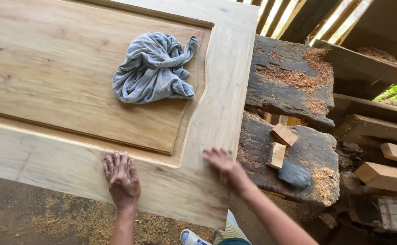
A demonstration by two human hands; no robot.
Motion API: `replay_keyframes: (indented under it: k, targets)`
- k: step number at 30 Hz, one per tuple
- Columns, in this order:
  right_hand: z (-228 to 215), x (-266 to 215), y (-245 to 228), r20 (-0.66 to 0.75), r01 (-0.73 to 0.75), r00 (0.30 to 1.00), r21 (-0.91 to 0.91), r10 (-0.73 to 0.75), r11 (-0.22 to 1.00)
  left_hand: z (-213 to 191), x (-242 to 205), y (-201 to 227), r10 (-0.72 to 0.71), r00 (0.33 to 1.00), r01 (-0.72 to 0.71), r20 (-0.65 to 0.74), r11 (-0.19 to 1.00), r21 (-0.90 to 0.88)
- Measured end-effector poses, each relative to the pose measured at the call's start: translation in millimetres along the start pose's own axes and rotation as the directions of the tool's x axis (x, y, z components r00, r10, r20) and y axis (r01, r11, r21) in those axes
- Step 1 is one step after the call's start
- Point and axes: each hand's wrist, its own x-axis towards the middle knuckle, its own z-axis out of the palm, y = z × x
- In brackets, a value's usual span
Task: Sanding the surface and edges of a wooden door using a sanding block.
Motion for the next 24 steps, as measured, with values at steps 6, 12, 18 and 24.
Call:
replay_keyframes:
  k: [6, 12, 18, 24]
  targets:
    - [-40.7, 135.4, 124.2, -0.058, -0.155, 0.986, 0.012, 0.156, 0.988, -2.8, 1.5, 2.3, -0.065, 0.998, 0.065, 0.02, 0.998, 0.016]
    - [-68.5, 267.5, 250.7, 0.027, -0.261, 0.963, 0.326, 0.268, 0.908, 17.1, -6.0, -14.5, -0.023, 0.991, 0.03, -0.133, 0.998, 0.051]
    - [-93.9, 355.5, 304.7, -0.122, -0.205, 0.974, -0.123, 0.19, 0.971, 76.5, -34.9, -115.2, 0.137, 0.978, -0.115, -0.157, 0.984, 0.139]
    - [-88.3, 361.9, 298.2, -0.145, -0.317, 0.942, -0.089, 0.302, 0.944, 38.9, -13.3, -40.2, 0.106, 0.968, -0.09, -0.227, 0.993, 0.078]
